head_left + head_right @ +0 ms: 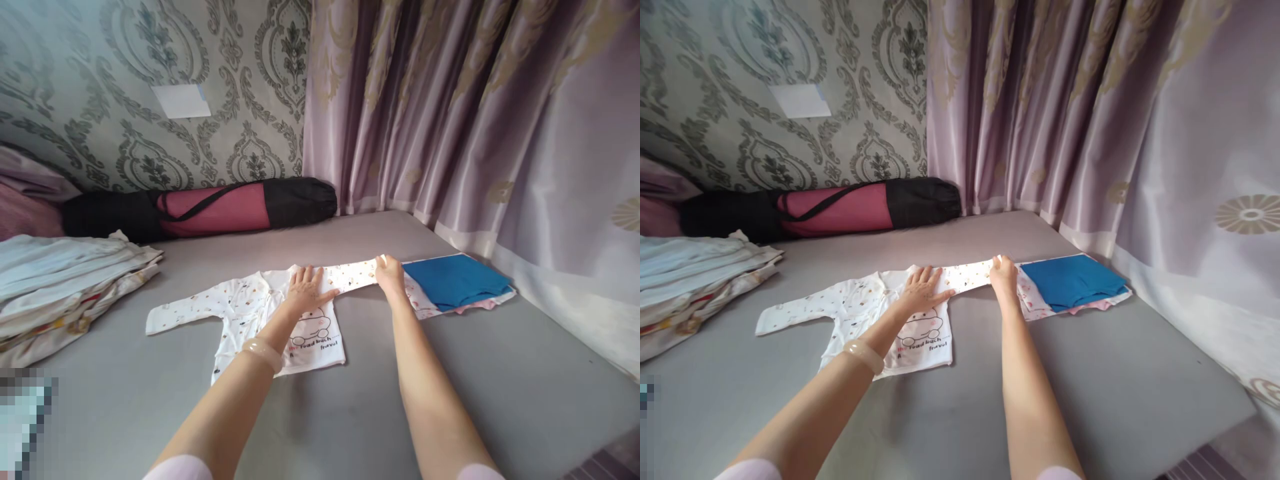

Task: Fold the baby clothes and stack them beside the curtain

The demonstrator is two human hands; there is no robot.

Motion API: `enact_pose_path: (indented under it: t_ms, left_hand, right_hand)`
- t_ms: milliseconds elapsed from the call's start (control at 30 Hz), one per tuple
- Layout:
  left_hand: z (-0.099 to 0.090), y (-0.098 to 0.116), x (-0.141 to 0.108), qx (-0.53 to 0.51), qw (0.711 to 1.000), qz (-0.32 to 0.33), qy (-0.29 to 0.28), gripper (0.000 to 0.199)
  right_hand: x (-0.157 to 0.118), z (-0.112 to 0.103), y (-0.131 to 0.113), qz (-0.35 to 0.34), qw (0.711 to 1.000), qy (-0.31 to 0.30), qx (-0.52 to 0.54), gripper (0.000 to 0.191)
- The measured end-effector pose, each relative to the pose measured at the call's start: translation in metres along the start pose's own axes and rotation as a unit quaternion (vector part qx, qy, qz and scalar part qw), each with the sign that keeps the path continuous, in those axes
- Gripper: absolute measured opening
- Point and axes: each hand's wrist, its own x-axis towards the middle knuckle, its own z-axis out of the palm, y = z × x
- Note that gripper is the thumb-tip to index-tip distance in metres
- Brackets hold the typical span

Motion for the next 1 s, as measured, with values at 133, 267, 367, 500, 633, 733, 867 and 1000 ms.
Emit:
enact_pose_path:
  t_ms: [133, 267, 367, 500, 633, 733, 867, 1000]
  left_hand:
    - [-0.008, -0.002, 0.004, 0.009, 1.0, 0.004, -0.009, 0.093]
    - [-0.008, -0.005, 0.002, 0.02, 0.999, 0.028, 0.012, 0.085]
    - [-0.005, -0.006, -0.001, 0.013, 0.998, 0.04, 0.045, 0.08]
    - [0.001, -0.006, -0.004, -0.003, 0.997, 0.034, 0.07, 0.076]
    - [0.008, -0.01, -0.006, -0.007, 0.991, 0.068, 0.114, 0.063]
    - [0.011, -0.014, -0.007, -0.011, 0.988, 0.103, 0.115, 0.057]
    - [0.012, -0.017, -0.007, -0.014, 0.991, 0.119, 0.058, 0.068]
    - [0.008, -0.016, -0.004, -0.014, 0.994, 0.108, 0.016, 0.077]
  right_hand:
    - [0.0, -0.01, -0.018, -0.014, 0.999, 0.008, 0.029, 0.033]
    - [-0.001, -0.013, -0.028, -0.03, 0.999, 0.011, 0.043, 0.032]
    - [0.002, -0.008, -0.021, -0.008, 0.999, 0.008, 0.032, 0.031]
    - [0.009, 0.0, -0.004, 0.039, 0.999, -0.025, 0.018, 0.032]
    - [0.014, 0.005, 0.004, 0.066, 0.997, -0.049, -0.01, 0.031]
    - [0.016, 0.006, 0.006, 0.065, 0.997, -0.051, -0.015, 0.026]
    - [0.017, 0.004, 0.006, 0.045, 0.999, -0.031, -0.001, 0.023]
    - [0.012, 0.0, -0.005, 0.047, 0.986, -0.031, 0.16, 0.027]
